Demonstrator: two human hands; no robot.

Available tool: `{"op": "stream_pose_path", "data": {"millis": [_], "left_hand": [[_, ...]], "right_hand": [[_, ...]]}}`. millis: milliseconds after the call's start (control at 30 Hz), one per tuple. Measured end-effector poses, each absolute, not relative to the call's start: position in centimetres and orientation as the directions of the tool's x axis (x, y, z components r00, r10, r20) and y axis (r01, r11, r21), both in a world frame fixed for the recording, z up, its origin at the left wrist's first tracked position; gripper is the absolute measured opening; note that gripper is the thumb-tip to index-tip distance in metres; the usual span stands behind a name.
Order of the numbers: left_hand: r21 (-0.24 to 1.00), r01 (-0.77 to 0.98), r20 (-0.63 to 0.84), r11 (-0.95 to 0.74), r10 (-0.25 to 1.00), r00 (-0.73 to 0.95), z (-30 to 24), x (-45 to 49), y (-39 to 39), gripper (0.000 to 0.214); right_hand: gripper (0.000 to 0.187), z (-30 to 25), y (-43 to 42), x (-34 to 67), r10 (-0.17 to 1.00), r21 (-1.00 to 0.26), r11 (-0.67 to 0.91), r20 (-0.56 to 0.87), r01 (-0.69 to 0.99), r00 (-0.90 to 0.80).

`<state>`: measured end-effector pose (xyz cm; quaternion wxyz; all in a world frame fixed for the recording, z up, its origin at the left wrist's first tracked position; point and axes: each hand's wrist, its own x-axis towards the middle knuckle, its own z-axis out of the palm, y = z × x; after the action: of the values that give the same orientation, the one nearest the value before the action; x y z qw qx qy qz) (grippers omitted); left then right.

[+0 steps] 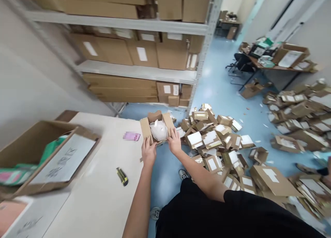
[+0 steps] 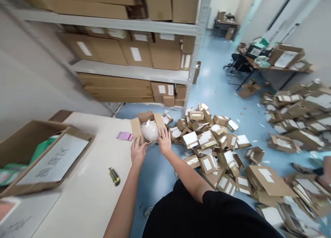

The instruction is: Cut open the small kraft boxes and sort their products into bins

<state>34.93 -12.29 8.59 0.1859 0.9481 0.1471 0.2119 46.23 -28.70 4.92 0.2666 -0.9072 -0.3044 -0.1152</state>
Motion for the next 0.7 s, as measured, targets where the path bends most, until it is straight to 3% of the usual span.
{"op": "stream_pose_path", "data": {"millis": [133, 233, 333, 400, 533, 700], "left_hand": [[0.391, 0.066, 0.289, -0.918, 0.191, 0.938, 8.7, 46.4, -19.7, 0.027], [0.41, -0.069, 0.233, -0.909, 0.032, 0.972, 9.5, 54.2, -25.6, 0.03], [0.446, -0.211, 0.187, -0.87, -0.14, 0.972, 10.6, 60.1, -30.6, 0.05], [0.47, -0.276, 0.177, -0.838, -0.217, 0.96, 11.3, 62.4, -32.9, 0.067], [0.498, -0.305, 0.218, -0.812, -0.223, 0.95, 12.1, 63.4, -33.8, 0.074], [0.524, -0.133, 0.205, -0.841, -0.027, 0.978, 12.0, 60.1, -29.1, 0.068]], "right_hand": [[0.017, 5.5, -37.8, 53.8, 0.334, -0.395, -0.791, 0.36, 0.467, 0.871], [0.019, 6.8, -44.4, 58.1, 0.149, -0.372, -0.885, 0.34, 0.278, 0.928], [0.032, 7.8, -49.8, 61.1, -0.067, -0.371, -0.927, 0.312, 0.056, 0.948], [0.041, 7.9, -52.1, 62.2, -0.13, -0.387, -0.922, 0.325, 0.006, 0.937], [0.046, 7.0, -52.6, 63.0, -0.052, -0.423, -0.898, 0.375, 0.121, 0.926], [0.05, 5.7, -47.9, 62.8, 0.116, -0.489, -0.828, 0.328, 0.274, 0.938]]}}
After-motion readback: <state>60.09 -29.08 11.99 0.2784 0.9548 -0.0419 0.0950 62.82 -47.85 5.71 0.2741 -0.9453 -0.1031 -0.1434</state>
